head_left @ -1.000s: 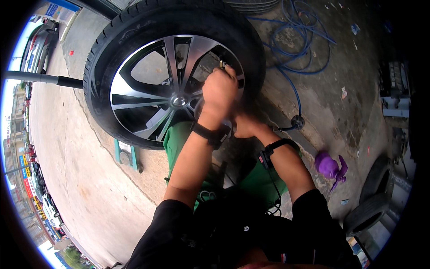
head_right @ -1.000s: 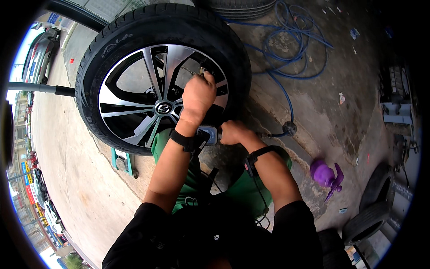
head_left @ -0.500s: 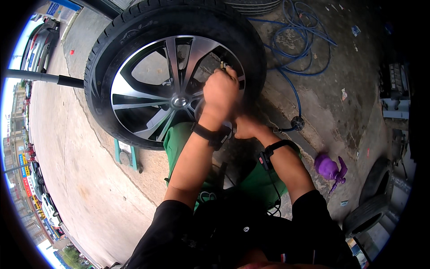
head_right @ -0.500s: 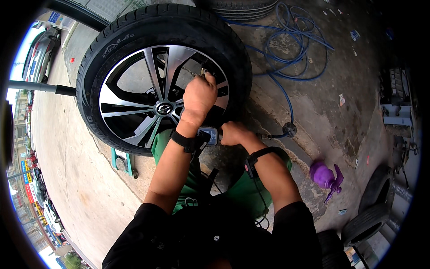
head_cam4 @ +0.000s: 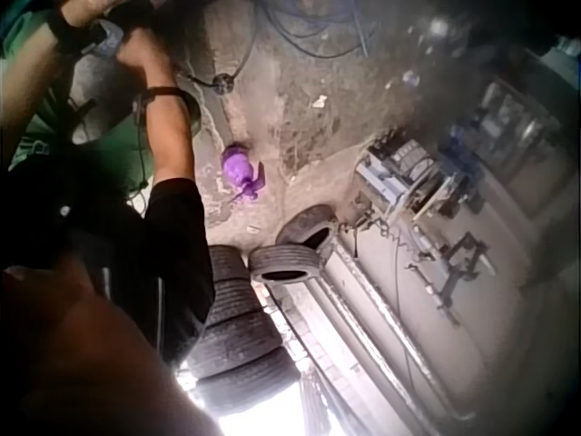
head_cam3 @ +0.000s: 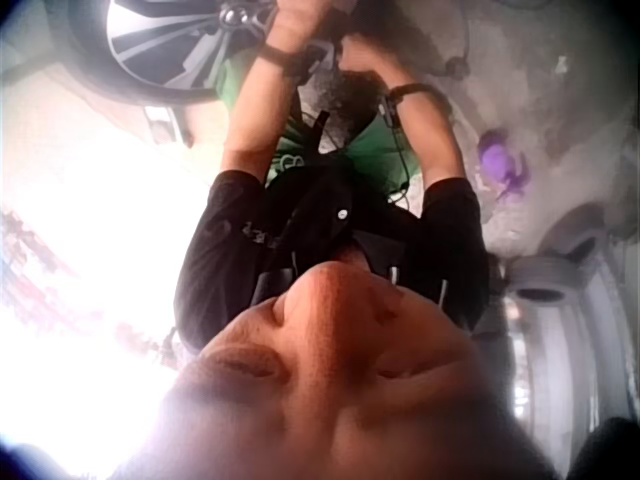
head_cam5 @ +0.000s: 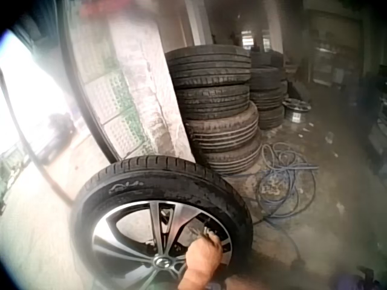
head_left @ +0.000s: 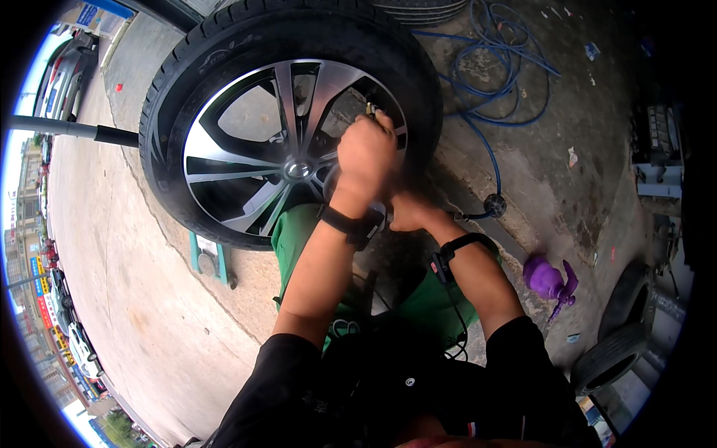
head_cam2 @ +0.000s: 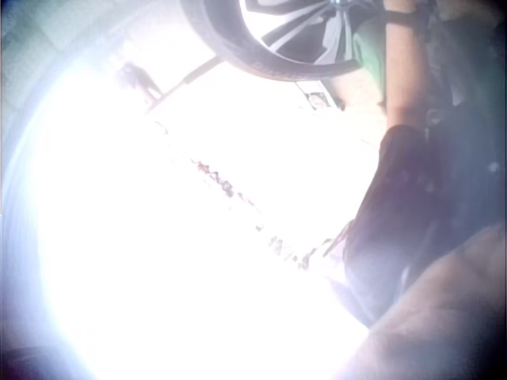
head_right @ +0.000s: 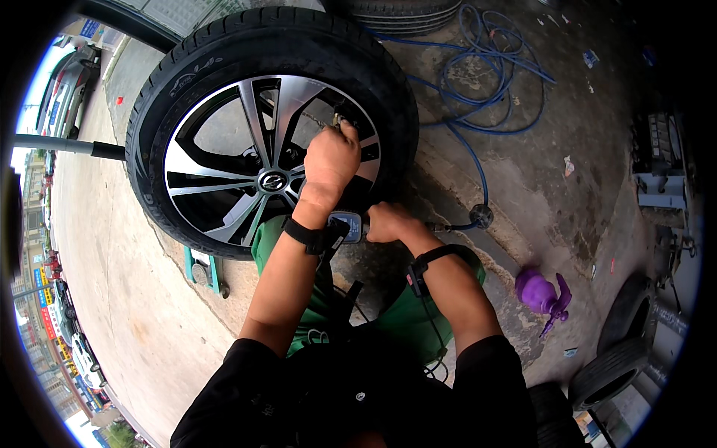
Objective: The person cleans a puncture site on a tire using a handheld tool, applies a repair substance to the hole, and then lifts the wheel and secures it onto a tire balancing machine.
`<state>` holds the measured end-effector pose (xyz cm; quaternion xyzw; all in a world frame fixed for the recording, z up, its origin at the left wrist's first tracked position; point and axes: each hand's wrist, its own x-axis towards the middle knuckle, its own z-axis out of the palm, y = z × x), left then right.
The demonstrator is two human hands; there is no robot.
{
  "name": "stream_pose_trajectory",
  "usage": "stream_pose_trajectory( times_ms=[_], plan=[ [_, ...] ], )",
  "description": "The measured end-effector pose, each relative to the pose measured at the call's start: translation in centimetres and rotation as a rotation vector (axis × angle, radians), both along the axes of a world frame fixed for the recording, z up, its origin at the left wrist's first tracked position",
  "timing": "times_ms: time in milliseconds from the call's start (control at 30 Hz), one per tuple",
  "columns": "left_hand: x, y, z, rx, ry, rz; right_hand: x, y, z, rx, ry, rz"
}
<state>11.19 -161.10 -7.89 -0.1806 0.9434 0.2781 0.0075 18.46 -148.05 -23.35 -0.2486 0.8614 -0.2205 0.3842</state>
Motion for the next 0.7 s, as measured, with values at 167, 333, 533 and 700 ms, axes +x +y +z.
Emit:
stream_pose_trajectory(
  times_ms=[167, 333, 533, 700],
  plan=[
    [0.0, -0.1, -0.2, 0.004, 0.008, 0.004, 0.0, 0.0, -0.1, -0.003, -0.008, -0.007],
    [0.0, 0.0, -0.1, -0.007, 0.019, 0.004, 0.2, 0.0, -1.1, -0.023, -0.004, -0.031],
    [-0.2, 0.0, -0.2, -0.008, 0.050, 0.004, -0.1, 0.0, -1.9, -0.048, 0.058, -0.020],
    [-0.5, 0.1, -0.6, -0.007, -0.017, -0.039, 0.2, 0.5, -2.3, -0.061, 0.039, -0.047]
  ],
)
